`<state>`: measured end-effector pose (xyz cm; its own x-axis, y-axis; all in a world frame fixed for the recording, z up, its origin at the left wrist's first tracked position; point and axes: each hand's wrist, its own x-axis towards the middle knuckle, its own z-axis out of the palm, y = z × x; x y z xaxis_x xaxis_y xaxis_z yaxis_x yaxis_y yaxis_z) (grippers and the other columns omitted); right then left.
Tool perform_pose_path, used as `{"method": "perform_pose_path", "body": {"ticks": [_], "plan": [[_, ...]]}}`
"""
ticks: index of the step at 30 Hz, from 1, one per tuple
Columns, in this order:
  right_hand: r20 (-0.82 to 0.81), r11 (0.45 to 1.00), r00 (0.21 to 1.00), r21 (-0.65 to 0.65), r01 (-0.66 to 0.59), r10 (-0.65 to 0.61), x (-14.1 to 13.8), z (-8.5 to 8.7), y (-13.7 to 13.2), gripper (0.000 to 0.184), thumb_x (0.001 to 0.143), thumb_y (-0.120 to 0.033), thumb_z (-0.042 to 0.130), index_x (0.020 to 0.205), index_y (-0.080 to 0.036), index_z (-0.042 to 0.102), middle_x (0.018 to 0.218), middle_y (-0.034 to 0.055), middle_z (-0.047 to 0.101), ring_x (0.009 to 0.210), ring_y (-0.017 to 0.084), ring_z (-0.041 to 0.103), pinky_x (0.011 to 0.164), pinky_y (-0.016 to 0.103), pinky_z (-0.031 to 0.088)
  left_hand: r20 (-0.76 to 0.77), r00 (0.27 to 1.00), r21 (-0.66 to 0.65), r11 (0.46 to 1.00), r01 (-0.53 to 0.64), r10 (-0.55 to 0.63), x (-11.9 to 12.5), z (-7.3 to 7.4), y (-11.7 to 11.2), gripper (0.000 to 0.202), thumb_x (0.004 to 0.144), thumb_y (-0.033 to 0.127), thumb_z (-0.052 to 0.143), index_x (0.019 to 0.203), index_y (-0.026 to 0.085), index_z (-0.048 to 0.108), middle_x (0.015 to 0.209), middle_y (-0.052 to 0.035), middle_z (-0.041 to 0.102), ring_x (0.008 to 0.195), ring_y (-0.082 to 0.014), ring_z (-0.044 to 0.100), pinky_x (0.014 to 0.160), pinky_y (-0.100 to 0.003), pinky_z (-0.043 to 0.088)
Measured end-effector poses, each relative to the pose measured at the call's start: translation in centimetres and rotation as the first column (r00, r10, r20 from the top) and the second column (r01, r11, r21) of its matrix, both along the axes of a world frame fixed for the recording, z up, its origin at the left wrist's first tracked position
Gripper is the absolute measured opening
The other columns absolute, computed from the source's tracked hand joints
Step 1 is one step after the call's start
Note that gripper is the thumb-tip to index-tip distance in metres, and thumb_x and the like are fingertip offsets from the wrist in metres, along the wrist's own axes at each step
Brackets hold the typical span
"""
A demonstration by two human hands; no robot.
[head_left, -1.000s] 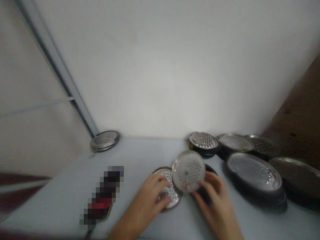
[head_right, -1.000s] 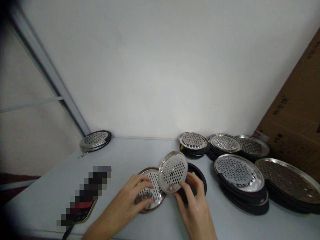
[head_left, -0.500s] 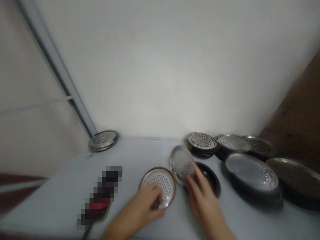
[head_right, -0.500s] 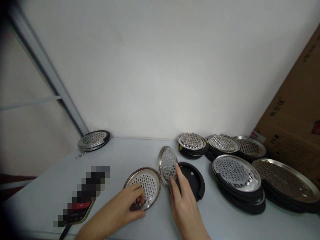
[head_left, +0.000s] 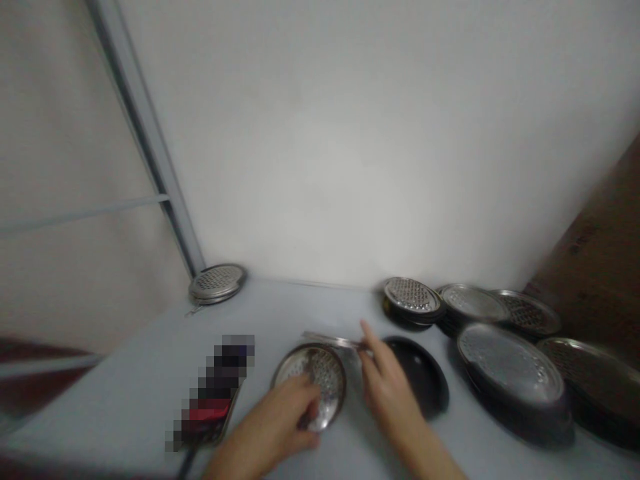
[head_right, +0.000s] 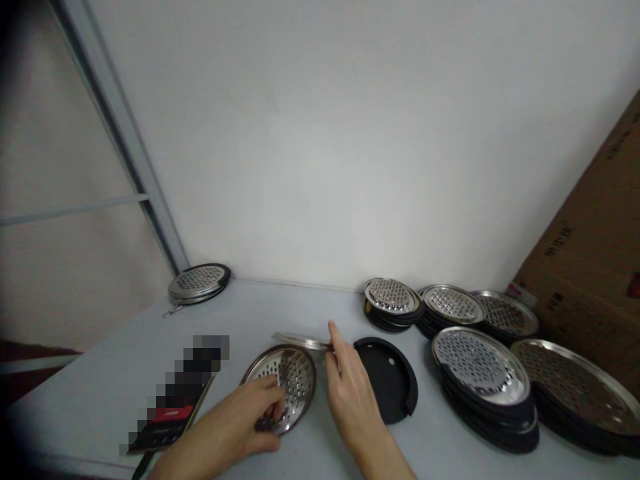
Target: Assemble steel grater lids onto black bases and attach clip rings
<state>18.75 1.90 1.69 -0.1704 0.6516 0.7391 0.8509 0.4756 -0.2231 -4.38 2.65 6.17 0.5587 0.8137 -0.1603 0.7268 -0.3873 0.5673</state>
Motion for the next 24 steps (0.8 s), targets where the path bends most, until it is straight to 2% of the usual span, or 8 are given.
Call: {"method": "perform_pose_path", "body": {"ticks": [4,8,12,16,18,20,22,24], "plan": [[-0.045,0.994,0.996,0.080,0.074,-0.070,0.1,0.1,0.9,0.039,0.098,-0.007,0.041,0.122,-0.020,0.069,0.142,0.0144,0.061,0.117,0.027,0.066,0.096,0.047,0.060,-0.015,0.999,0.002,1.000,0.031,-0.031,-0.2,-0.2,-0.1,0.014,0.075,0.016,0.074,0.086,0.021,0.066,0.099,-0.0010,0.065,0.091,-0.0214,0.061,0.075,-0.028,0.038],[-0.191,0.981,0.964,0.018,0.191,-0.184,1.4,0.4,1.4,0.030,0.098,-0.018,0.048,0.120,-0.017,0.068,0.131,0.0168,0.067,0.118,0.030,0.065,0.094,0.052,0.059,0.013,0.999,-0.011,0.999,0.045,-0.045,-0.5,0.0,-0.1,0.017,0.074,0.021,0.079,0.086,0.022,0.067,0.098,0.0000,0.067,0.091,-0.0213,0.063,0.075,-0.027,0.039],[-0.267,0.975,0.939,-0.019,0.219,-0.216,2.7,0.7,1.0,0.033,0.097,-0.022,0.049,0.125,-0.015,0.065,0.130,0.0180,0.067,0.118,0.033,0.065,0.096,0.054,0.058,0.125,0.991,0.040,0.997,-0.062,0.057,-0.3,1.1,0.5,0.009,0.089,0.030,0.064,0.089,0.022,0.067,0.094,-0.0023,0.071,0.088,-0.0224,0.066,0.076,-0.029,0.043],[-0.228,0.992,0.968,0.045,0.114,-0.101,1.8,1.1,-0.7,0.037,0.100,-0.018,0.048,0.134,-0.020,0.061,0.136,0.0153,0.063,0.124,0.030,0.064,0.096,0.048,0.059,0.296,0.916,0.086,0.948,-0.306,0.269,0.1,1.3,1.6,0.027,0.100,0.035,0.043,0.110,0.022,0.065,0.095,-0.0058,0.075,0.092,-0.0240,0.070,0.082,-0.032,0.047],[-0.176,0.997,0.984,0.069,0.020,-0.007,0.6,0.8,-1.8,0.043,0.100,-0.014,0.047,0.141,-0.024,0.056,0.141,0.0134,0.060,0.128,0.028,0.061,0.098,0.043,0.060,0.408,0.850,0.029,0.925,-0.378,0.334,0.2,0.7,2.1,0.036,0.101,0.041,0.041,0.125,0.020,0.058,0.093,-0.0055,0.075,0.087,-0.0234,0.071,0.080,-0.032,0.049],[-0.128,0.996,0.988,0.045,-0.083,0.088,-0.7,0.4,-2.8,0.051,0.100,-0.011,0.044,0.149,-0.025,0.047,0.145,0.0133,0.057,0.131,0.026,0.060,0.098,0.038,0.060,0.499,0.778,-0.057,0.911,-0.409,0.381,-0.1,0.1,2.6,0.046,0.102,0.049,0.037,0.133,0.018,0.053,0.090,-0.0050,0.075,0.080,-0.0228,0.072,0.076,-0.033,0.052],[-0.079,0.983,0.980,0.002,-0.184,0.183,-1.9,-0.2,-3.4,0.056,0.099,-0.009,0.041,0.153,-0.023,0.040,0.145,0.0142,0.057,0.131,0.024,0.060,0.098,0.036,0.060,0.544,0.722,-0.104,0.888,-0.448,0.428,-0.5,-0.2,3.0,0.052,0.101,0.054,0.034,0.132,0.018,0.056,0.092,-0.0057,0.076,0.082,-0.0232,0.072,0.076,-0.034,0.055],[-0.023,0.962,0.963,-0.030,-0.271,0.270,-3.1,-0.6,-3.7,0.055,0.097,-0.006,0.040,0.150,-0.021,0.043,0.140,0.0144,0.062,0.126,0.024,0.064,0.098,0.035,0.060,0.542,0.712,-0.084,0.872,-0.483,0.446,-1.2,-0.3,3.2,0.051,0.099,0.056,0.036,0.122,0.019,0.064,0.098,-0.0069,0.077,0.093,-0.0249,0.072,0.084,-0.036,0.056]]}}
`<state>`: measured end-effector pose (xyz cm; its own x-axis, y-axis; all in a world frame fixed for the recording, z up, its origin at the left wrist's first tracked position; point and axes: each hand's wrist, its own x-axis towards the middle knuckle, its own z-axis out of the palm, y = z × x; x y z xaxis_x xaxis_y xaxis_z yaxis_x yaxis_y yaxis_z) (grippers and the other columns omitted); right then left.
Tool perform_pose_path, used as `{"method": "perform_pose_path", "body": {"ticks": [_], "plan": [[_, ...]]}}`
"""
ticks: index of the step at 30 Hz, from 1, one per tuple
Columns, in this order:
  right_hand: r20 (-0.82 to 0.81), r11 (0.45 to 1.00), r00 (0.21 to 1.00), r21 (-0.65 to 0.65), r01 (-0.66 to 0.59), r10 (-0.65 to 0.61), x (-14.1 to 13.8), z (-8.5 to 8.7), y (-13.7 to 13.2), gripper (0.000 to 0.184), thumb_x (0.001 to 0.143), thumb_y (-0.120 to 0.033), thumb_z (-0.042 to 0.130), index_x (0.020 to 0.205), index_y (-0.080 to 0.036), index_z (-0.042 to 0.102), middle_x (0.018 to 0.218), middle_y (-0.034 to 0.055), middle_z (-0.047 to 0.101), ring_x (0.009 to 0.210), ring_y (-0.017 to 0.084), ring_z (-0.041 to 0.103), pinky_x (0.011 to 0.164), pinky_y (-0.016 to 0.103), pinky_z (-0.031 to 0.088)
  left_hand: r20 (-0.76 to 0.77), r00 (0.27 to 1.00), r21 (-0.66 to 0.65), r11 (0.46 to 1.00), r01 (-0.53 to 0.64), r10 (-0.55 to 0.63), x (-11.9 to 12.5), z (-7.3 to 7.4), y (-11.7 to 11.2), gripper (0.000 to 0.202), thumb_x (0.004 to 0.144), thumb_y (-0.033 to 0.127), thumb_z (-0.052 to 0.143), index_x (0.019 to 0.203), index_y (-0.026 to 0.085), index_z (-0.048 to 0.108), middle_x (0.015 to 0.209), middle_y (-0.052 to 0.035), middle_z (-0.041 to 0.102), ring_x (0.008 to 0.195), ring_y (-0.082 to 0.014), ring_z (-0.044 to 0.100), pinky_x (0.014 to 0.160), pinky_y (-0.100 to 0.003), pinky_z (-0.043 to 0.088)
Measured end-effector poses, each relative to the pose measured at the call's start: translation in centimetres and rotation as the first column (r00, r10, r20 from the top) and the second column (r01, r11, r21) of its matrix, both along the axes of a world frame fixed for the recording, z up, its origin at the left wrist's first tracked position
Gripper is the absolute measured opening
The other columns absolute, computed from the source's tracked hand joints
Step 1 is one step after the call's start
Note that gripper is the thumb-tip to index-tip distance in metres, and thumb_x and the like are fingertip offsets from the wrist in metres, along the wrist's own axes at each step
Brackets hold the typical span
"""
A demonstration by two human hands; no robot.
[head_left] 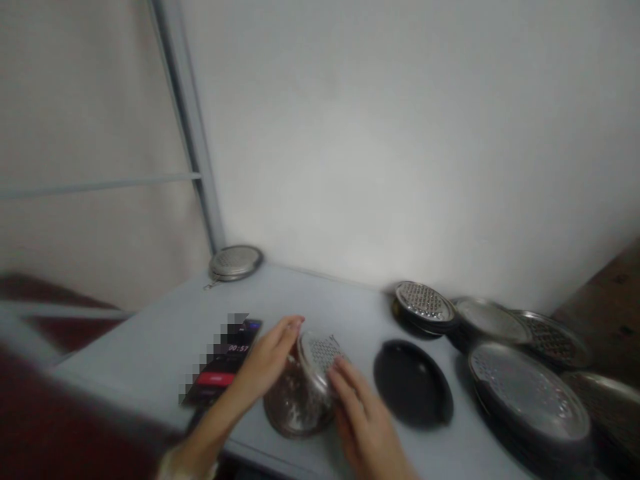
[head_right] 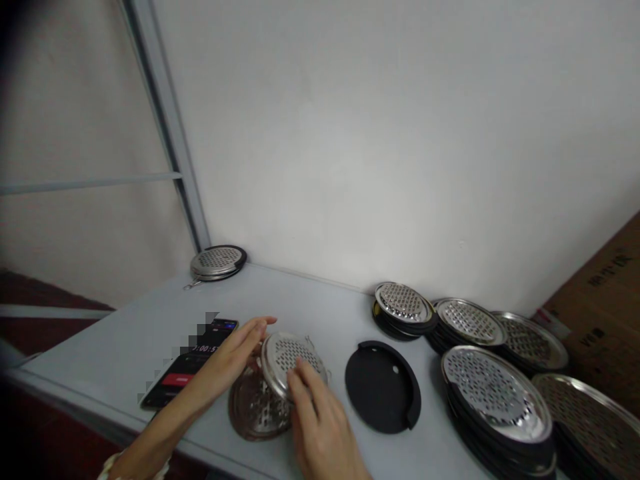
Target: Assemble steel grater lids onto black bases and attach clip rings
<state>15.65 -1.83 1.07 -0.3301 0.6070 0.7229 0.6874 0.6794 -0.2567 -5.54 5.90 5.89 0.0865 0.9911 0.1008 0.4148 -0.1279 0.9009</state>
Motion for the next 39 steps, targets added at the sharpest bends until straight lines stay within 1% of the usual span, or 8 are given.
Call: {"method": "perform_pose_path", "body": {"ticks": [4,9,13,17,24,31,35,39], "plan": [[0.078,0.993,0.991,-0.043,-0.107,0.110,-2.0,-0.8,0.0,0.042,0.093,-0.008,0.049,0.132,-0.019,0.058,0.125,0.0140,0.070,0.114,0.026,0.068,0.097,0.040,0.060,-0.249,0.968,-0.012,0.999,0.035,-0.037,-1.1,0.0,-0.2,0.039,0.094,0.049,0.049,0.107,0.020,0.071,0.103,-0.0088,0.078,0.100,-0.0275,0.071,0.093,-0.039,0.053],[0.111,0.987,0.986,-0.114,-0.114,0.126,-2.8,-1.6,-0.5,0.041,0.091,-0.019,0.065,0.131,-0.024,0.060,0.128,0.0099,0.070,0.123,0.031,0.062,0.113,0.057,0.044,-0.612,0.791,0.063,0.997,0.047,0.001,-1.7,-1.0,-1.0,0.035,0.093,0.038,0.051,0.114,0.017,0.070,0.117,-0.0138,0.071,0.115,-0.0299,0.064,0.104,-0.044,0.045],[0.112,0.955,0.989,-0.291,-0.062,0.098,-2.5,-2.1,-1.2,0.067,0.079,-0.031,0.083,0.140,-0.033,0.055,0.145,0.0080,0.059,0.140,0.044,0.044,0.114,0.081,0.019,-0.623,0.781,0.018,0.997,0.080,-0.051,-1.5,-1.3,-1.0,0.035,0.096,0.032,0.049,0.118,0.012,0.068,0.119,-0.0166,0.070,0.114,-0.0308,0.064,0.102,-0.044,0.046],[0.092,0.946,0.991,-0.318,-0.059,0.093,-2.2,-3.3,-1.6,0.085,0.070,-0.028,0.089,0.145,-0.029,0.050,0.154,0.0140,0.049,0.144,0.048,0.037,0.110,0.081,0.029,-0.588,0.797,-0.001,0.985,0.172,-0.140,-0.6,-1.1,-1.2,0.031,0.099,0.027,0.045,0.111,0.016,0.071,0.112,-0.0119,0.072,0.108,-0.0251,0.066,0.100,-0.037,0.047],[-0.005,0.956,1.000,-0.292,-0.003,0.001,-2.0,-4.2,-2.1,0.075,0.070,-0.026,0.088,0.139,-0.024,0.057,0.148,0.0142,0.055,0.144,0.045,0.041,0.112,0.078,0.029,-0.513,0.825,-0.013,0.963,0.269,-0.237,0.0,-0.7,-2.0,0.033,0.096,0.030,0.052,0.122,0.017,0.067,0.123,-0.0116,0.068,0.120,-0.0260,0.060,0.109,-0.039,0.042],[0.119,0.953,0.988,-0.298,-0.059,0.098,-0.2,-2.8,-2.7,0.073,0.086,-0.035,0.074,0.152,-0.028,0.045,0.156,0.0096,0.049,0.146,0.042,0.039,0.111,0.070,0.041,-0.576,0.669,-0.253,0.880,0.401,-0.470,-0.3,0.2,-3.0,0.117,0.063,0.054,0.086,0.158,0.015,0.032,0.164,-0.0179,0.032,0.151,-0.0342,0.027,0.123,-0.046,0.025],[0.045,0.961,0.973,-0.153,0.230,-0.226,4.3,-1.2,-2.3,0.048,0.098,-0.028,0.055,0.145,-0.024,0.050,0.150,0.0133,0.053,0.143,0.037,0.042,0.110,0.063,0.044,-0.623,0.599,-0.323,0.863,0.389,-0.503,0.1,0.0,-3.2,0.121,0.064,0.060,0.081,0.161,0.013,0.025,0.167,-0.0200,0.024,0.154,-0.0354,0.021,0.125,-0.048,0.021],[0.001,0.767,0.776,-0.148,0.624,-0.631,9.6,-0.3,-0.8,0.043,0.100,-0.038,0.047,0.135,-0.013,0.056,0.134,0.0218,0.059,0.128,0.040,0.052,0.107,0.064,0.044,-0.669,0.534,-0.347,0.852,0.391,-0.517,1.0,0.0,-3.6,0.141,0.052,0.064,0.084,0.161,0.007,0.017,0.168,-0.0248,0.015,0.155,-0.0413,0.014,0.125,-0.053,0.018]]}}
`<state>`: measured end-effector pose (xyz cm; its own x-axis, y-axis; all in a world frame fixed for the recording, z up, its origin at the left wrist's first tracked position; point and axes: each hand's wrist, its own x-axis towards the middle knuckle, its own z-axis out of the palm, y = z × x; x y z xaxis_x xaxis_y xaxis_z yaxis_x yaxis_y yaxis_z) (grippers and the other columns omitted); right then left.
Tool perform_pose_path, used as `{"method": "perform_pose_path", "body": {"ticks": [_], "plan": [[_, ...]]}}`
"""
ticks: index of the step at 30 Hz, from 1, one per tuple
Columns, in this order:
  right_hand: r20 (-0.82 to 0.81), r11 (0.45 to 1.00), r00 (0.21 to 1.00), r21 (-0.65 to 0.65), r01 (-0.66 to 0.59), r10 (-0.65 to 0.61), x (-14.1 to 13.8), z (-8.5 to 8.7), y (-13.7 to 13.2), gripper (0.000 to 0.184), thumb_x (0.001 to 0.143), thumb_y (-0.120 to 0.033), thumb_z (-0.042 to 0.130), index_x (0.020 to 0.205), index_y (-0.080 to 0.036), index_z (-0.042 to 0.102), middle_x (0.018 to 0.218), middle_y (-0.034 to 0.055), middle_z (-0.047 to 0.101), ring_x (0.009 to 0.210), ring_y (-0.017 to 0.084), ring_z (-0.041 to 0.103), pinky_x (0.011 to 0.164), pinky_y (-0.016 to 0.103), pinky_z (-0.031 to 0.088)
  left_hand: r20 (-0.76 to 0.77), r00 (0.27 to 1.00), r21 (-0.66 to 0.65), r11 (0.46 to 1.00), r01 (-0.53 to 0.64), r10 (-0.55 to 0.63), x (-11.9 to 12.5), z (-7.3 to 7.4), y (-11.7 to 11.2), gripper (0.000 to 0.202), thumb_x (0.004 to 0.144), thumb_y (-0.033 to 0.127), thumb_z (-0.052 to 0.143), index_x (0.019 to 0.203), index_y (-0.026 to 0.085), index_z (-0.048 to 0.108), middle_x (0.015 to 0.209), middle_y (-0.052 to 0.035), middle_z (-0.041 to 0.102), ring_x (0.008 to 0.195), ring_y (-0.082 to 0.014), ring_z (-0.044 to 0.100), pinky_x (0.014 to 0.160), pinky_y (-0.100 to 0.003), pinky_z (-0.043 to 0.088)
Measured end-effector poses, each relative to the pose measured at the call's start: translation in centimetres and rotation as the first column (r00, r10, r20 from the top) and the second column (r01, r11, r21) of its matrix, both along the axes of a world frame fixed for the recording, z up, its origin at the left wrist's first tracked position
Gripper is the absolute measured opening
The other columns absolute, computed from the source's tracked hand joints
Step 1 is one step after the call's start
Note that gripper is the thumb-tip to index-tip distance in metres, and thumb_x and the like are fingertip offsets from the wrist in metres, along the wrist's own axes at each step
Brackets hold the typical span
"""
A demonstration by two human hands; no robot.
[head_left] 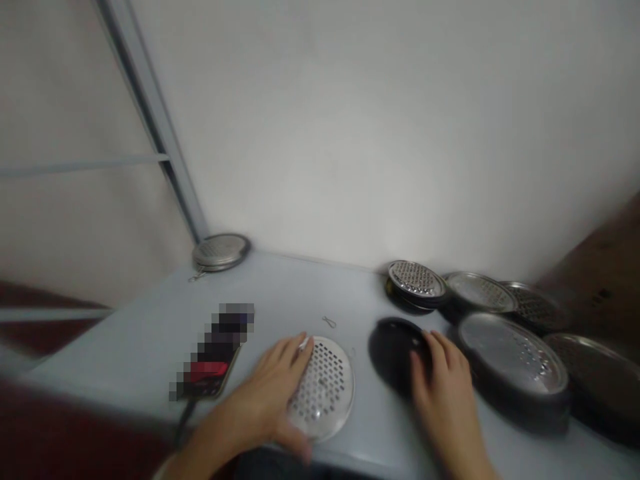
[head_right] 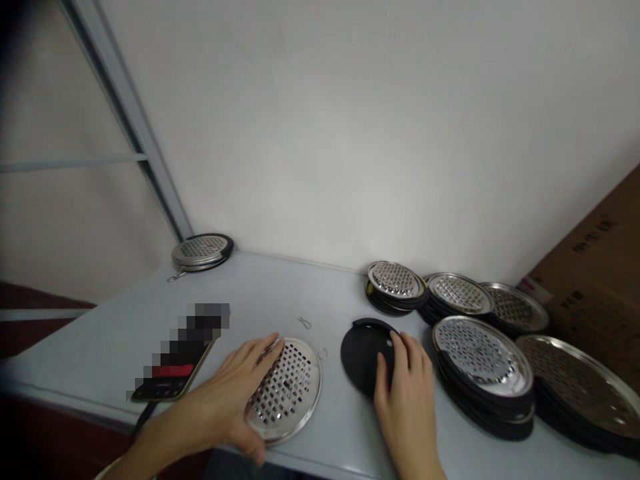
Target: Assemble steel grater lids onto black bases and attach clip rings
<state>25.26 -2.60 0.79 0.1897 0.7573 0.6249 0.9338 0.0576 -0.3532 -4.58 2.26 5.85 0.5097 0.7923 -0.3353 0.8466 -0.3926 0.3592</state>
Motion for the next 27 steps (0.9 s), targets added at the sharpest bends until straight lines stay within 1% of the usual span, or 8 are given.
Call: {"method": "perform_pose_path", "body": {"ticks": [2,5,12,15,17,22,24,27], "plan": [[0.020,0.997,0.999,-0.075,0.033,-0.031,1.6,-0.2,0.8,0.046,0.101,-0.034,0.042,0.138,-0.010,0.053,0.138,0.0239,0.055,0.129,0.041,0.053,0.106,0.061,0.046,-0.008,1.000,0.008,1.000,0.012,-0.012,0.6,0.0,-0.4,0.145,0.047,0.065,0.085,0.162,0.007,0.017,0.168,-0.0255,0.014,0.155,-0.0435,0.013,0.124,-0.056,0.017],[0.001,0.989,1.000,-0.147,-0.014,0.014,2.3,-1.0,1.7,0.047,0.098,-0.022,0.036,0.141,-0.010,0.050,0.138,0.0229,0.055,0.126,0.036,0.056,0.104,0.056,0.049,-0.025,0.999,-0.004,0.999,0.040,-0.040,1.5,-0.2,-1.4,0.143,0.047,0.063,0.084,0.162,0.007,0.018,0.168,-0.0250,0.013,0.154,-0.0440,0.014,0.124,-0.057,0.017],[-0.092,0.992,0.996,-0.125,-0.029,0.017,2.1,-2.4,1.6,0.047,0.087,-0.012,0.039,0.129,-0.012,0.058,0.122,0.0179,0.064,0.115,0.033,0.061,0.103,0.053,0.049,0.001,0.994,0.041,0.993,0.113,-0.113,3.4,-2.1,-3.2,0.131,0.051,0.047,0.084,0.161,0.007,0.023,0.167,-0.0246,0.021,0.152,-0.0453,0.023,0.123,-0.057,0.022],[-0.167,0.995,0.985,-0.074,-0.065,0.052,2.3,-1.9,0.8,0.043,0.086,-0.015,0.044,0.127,-0.016,0.058,0.120,0.0146,0.066,0.113,0.030,0.063,0.102,0.051,0.051,0.057,0.993,0.111,0.989,0.098,-0.105,3.6,-3.4,-3.3,0.135,0.045,0.049,0.086,0.160,0.009,0.028,0.165,-0.0260,0.026,0.148,-0.0493,0.029,0.120,-0.061,0.025],[-0.174,0.999,0.984,-0.006,-0.043,0.041,2.1,-1.3,0.0,0.043,0.088,-0.017,0.046,0.130,-0.017,0.056,0.123,0.0146,0.064,0.115,0.030,0.062,0.101,0.051,0.051,0.084,0.991,0.153,0.984,0.089,-0.103,3.6,-4.2,-3.3,0.136,0.042,0.046,0.088,0.160,0.013,0.029,0.165,-0.0250,0.027,0.147,-0.0504,0.030,0.119,-0.062,0.027],[0.018,0.985,1.000,0.174,0.018,-0.022,1.1,0.5,-2.1,0.050,0.095,-0.017,0.046,0.145,-0.019,0.047,0.134,0.0174,0.057,0.123,0.033,0.054,0.102,0.056,0.048,0.064,0.996,0.204,0.977,0.055,-0.069,3.6,-5.4,-3.9,0.127,0.050,0.037,0.085,0.161,0.014,0.027,0.167,-0.0223,0.024,0.149,-0.0470,0.028,0.120,-0.060,0.026],[0.075,0.978,0.996,0.204,0.032,-0.049,1.1,0.9,-2.6,0.052,0.096,-0.016,0.046,0.148,-0.020,0.045,0.132,0.0177,0.058,0.120,0.033,0.055,0.100,0.056,0.048,0.057,0.996,0.215,0.975,0.057,-0.071,3.6,-5.7,-4.1,0.123,0.053,0.034,0.083,0.161,0.013,0.027,0.167,-0.0214,0.022,0.150,-0.0456,0.027,0.120,-0.059,0.026],[0.084,0.979,0.993,0.192,0.063,-0.080,1.5,1.0,-2.7,0.048,0.095,-0.017,0.046,0.143,-0.018,0.050,0.126,0.0176,0.061,0.115,0.034,0.056,0.096,0.056,0.049,0.050,0.996,0.227,0.972,0.056,-0.069,3.5,-5.9,-4.3,0.119,0.057,0.032,0.081,0.161,0.012,0.026,0.168,-0.0207,0.020,0.150,-0.0451,0.027,0.120,-0.059,0.028]]}}
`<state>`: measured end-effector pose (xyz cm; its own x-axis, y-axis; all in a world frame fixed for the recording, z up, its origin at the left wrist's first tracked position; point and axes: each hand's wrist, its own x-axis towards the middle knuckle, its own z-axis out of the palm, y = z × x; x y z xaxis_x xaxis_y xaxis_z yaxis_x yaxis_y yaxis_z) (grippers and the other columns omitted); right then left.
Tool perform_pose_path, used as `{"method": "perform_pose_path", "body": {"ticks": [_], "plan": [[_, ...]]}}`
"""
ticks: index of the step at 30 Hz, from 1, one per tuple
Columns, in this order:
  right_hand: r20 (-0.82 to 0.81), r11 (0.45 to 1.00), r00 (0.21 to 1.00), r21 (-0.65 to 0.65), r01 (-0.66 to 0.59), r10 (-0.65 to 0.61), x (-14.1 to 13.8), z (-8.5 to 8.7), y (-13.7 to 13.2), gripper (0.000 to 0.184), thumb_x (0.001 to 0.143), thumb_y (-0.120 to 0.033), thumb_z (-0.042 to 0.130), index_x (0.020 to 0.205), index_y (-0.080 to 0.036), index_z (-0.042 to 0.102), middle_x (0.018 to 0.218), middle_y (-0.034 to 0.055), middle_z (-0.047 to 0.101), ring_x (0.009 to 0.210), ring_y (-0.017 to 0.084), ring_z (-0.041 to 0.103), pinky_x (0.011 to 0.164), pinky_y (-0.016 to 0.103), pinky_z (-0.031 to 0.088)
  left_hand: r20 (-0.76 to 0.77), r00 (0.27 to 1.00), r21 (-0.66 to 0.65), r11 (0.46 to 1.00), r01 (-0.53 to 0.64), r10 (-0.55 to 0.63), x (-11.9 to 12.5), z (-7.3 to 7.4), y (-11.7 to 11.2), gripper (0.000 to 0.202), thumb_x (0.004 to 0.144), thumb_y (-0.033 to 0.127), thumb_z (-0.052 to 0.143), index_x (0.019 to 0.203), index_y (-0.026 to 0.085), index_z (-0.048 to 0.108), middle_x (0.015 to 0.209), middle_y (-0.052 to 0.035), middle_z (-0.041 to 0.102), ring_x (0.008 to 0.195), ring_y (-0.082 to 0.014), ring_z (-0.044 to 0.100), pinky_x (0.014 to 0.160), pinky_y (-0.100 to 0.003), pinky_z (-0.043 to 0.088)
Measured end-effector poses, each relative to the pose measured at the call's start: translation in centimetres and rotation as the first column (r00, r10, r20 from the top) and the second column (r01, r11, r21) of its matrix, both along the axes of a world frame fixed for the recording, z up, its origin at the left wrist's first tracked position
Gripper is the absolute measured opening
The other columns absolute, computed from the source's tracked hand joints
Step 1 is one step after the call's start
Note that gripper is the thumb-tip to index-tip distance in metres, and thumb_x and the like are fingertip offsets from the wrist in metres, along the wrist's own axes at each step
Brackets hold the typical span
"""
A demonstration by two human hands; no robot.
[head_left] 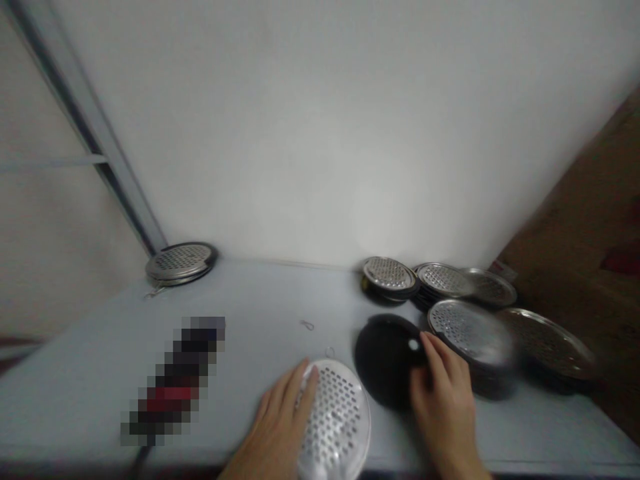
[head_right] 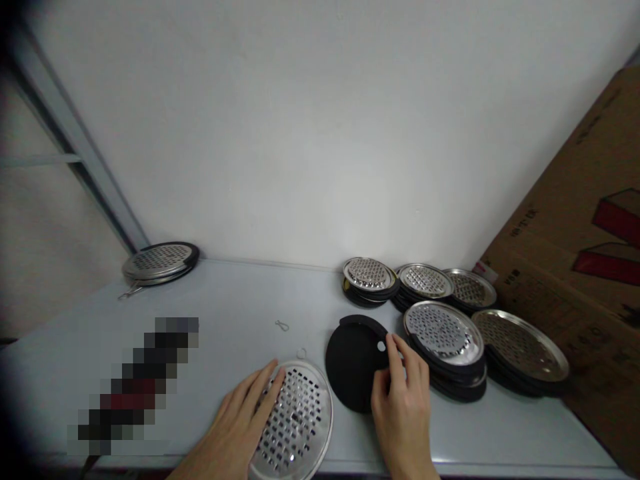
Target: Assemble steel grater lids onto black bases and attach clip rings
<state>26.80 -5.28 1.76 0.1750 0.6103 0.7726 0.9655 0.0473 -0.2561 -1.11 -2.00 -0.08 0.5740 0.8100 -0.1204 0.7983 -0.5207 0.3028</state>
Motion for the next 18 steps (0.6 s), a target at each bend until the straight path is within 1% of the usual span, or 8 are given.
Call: {"method": "perform_pose_path", "body": {"ticks": [2,5,7,10,12,14,16,18], "plan": [[-0.022,1.000,1.000,-0.028,-0.001,0.001,0.4,-0.1,0.1,0.045,0.094,-0.018,0.045,0.139,-0.017,0.054,0.124,0.0173,0.062,0.113,0.034,0.057,0.094,0.056,0.050,0.012,1.000,0.029,0.999,0.012,-0.012,-0.3,-0.2,-0.1,0.115,0.063,0.034,0.080,0.161,0.013,0.025,0.168,-0.0194,0.020,0.151,-0.0444,0.027,0.120,-0.058,0.029],[-0.077,0.998,0.997,-0.058,-0.023,0.018,0.3,-0.1,-0.1,0.043,0.093,-0.019,0.045,0.135,-0.018,0.056,0.124,0.0162,0.063,0.113,0.033,0.059,0.093,0.054,0.051,0.046,0.998,0.090,0.995,0.047,-0.051,-0.7,-0.9,-0.2,0.105,0.073,0.040,0.075,0.162,0.016,0.023,0.169,-0.0172,0.020,0.151,-0.0426,0.028,0.119,-0.058,0.030],[-0.129,0.998,0.991,-0.053,-0.036,0.029,-0.2,0.1,-0.6,0.043,0.093,-0.020,0.046,0.135,-0.019,0.056,0.126,0.0152,0.063,0.114,0.032,0.060,0.094,0.052,0.052,0.076,0.995,0.128,0.990,0.061,-0.072,-0.9,-1.6,-0.5,0.102,0.078,0.043,0.073,0.163,0.019,0.021,0.169,-0.0164,0.020,0.150,-0.0422,0.029,0.118,-0.058,0.032],[-0.195,0.997,0.979,-0.043,-0.063,0.053,-1.3,0.5,-1.7,0.042,0.095,-0.024,0.048,0.137,-0.021,0.054,0.128,0.0145,0.061,0.116,0.030,0.062,0.095,0.048,0.053,0.139,0.987,0.190,0.981,0.049,-0.077,-0.6,-3.0,-1.0,0.102,0.081,0.050,0.073,0.163,0.024,0.019,0.169,-0.0156,0.020,0.149,-0.0435,0.031,0.116,-0.059,0.035],[-0.232,0.995,0.970,-0.050,-0.083,0.069,-2.0,0.3,-2.2,0.041,0.095,-0.027,0.051,0.135,-0.021,0.055,0.128,0.0145,0.062,0.116,0.030,0.063,0.095,0.047,0.054,0.184,0.981,0.221,0.975,0.025,-0.067,0.0,-3.8,-1.3,0.107,0.079,0.057,0.074,0.164,0.025,0.017,0.169,-0.0168,0.019,0.149,-0.0453,0.031,0.115,-0.060,0.035],[-0.306,0.988,0.947,-0.085,-0.127,0.095,-2.3,-0.4,-2.6,0.034,0.096,-0.029,0.053,0.128,-0.021,0.059,0.124,0.0133,0.064,0.112,0.029,0.065,0.093,0.045,0.056,0.219,0.974,0.235,0.972,0.009,-0.061,0.9,-4.2,-1.3,0.118,0.073,0.066,0.076,0.164,0.023,0.014,0.169,-0.0196,0.017,0.148,-0.0478,0.030,0.114,-0.062,0.035],[-0.409,0.974,0.904,-0.122,-0.191,0.126,-2.3,-1.4,-2.7,0.026,0.097,-0.031,0.053,0.119,-0.021,0.064,0.116,0.0114,0.068,0.105,0.027,0.068,0.089,0.041,0.058,0.233,0.971,0.222,0.975,0.007,-0.060,1.9,-4.0,-1.0,0.130,0.065,0.071,0.080,0.164,0.021,0.014,0.169,-0.0218,0.015,0.149,-0.0499,0.028,0.115,-0.064,0.033],[-0.488,0.964,0.862,-0.133,-0.229,0.138,-2.0,-2.5,-2.7,0.023,0.098,-0.035,0.054,0.110,-0.021,0.068,0.106,0.0098,0.072,0.098,0.026,0.070,0.085,0.039,0.059,0.224,0.971,0.181,0.983,0.040,-0.081,2.7,-3.3,-0.6,0.136,0.058,0.073,0.083,0.164,0.021,0.015,0.169,-0.0218,0.013,0.150,-0.0507,0.025,0.116,-0.065,0.032]]}}
